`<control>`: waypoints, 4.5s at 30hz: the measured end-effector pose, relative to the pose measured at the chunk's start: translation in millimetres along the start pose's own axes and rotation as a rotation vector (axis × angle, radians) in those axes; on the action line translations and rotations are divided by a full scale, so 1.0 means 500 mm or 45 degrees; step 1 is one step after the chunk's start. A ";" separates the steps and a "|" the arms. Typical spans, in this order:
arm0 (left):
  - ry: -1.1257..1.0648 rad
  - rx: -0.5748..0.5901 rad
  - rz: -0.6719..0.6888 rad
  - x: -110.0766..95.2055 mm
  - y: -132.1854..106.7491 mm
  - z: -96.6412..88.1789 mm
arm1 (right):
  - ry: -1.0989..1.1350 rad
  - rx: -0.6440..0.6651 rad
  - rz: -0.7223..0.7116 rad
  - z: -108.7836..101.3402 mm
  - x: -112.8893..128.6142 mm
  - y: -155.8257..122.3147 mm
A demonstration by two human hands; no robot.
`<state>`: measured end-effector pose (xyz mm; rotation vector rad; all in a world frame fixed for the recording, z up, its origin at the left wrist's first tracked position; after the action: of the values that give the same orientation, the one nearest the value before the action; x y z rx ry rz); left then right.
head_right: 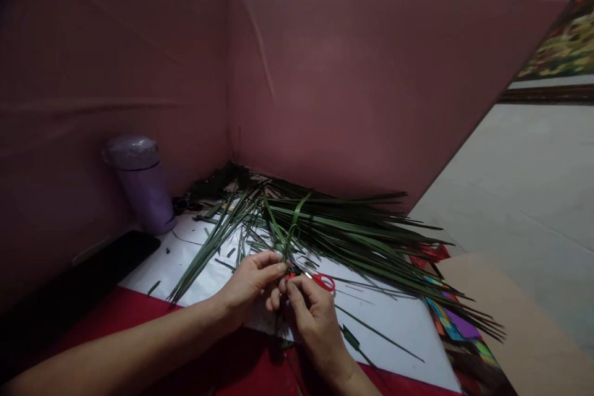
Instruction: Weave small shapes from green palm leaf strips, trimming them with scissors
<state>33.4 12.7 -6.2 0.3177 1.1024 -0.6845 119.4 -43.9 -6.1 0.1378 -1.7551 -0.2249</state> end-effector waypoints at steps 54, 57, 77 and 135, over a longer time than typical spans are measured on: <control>0.107 -0.167 0.027 0.007 0.008 -0.028 | -1.847 -0.104 -0.479 0.054 0.154 0.141; 0.130 -0.148 0.030 0.008 0.010 -0.028 | -1.897 -0.074 -0.397 0.053 0.142 0.160; -0.073 -0.042 -0.057 0.008 0.011 -0.025 | -0.117 -0.446 -0.007 -0.123 0.030 0.240; -0.122 0.249 0.133 -0.023 -0.012 0.011 | 0.677 0.033 -0.075 0.031 -0.028 0.025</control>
<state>30.2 9.2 6.8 0.5016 0.9230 -0.7090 107.2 -27.4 -19.7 0.2446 -1.2267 -0.1869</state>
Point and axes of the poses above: each hand's wrist, its own y-axis towards the middle knuckle, its own z-axis out of the palm, x = y × z, the point moved 5 cm from there along y, towards the middle knuckle, and after that the axes turned 2 degrees about x, right-handed, at the moved point
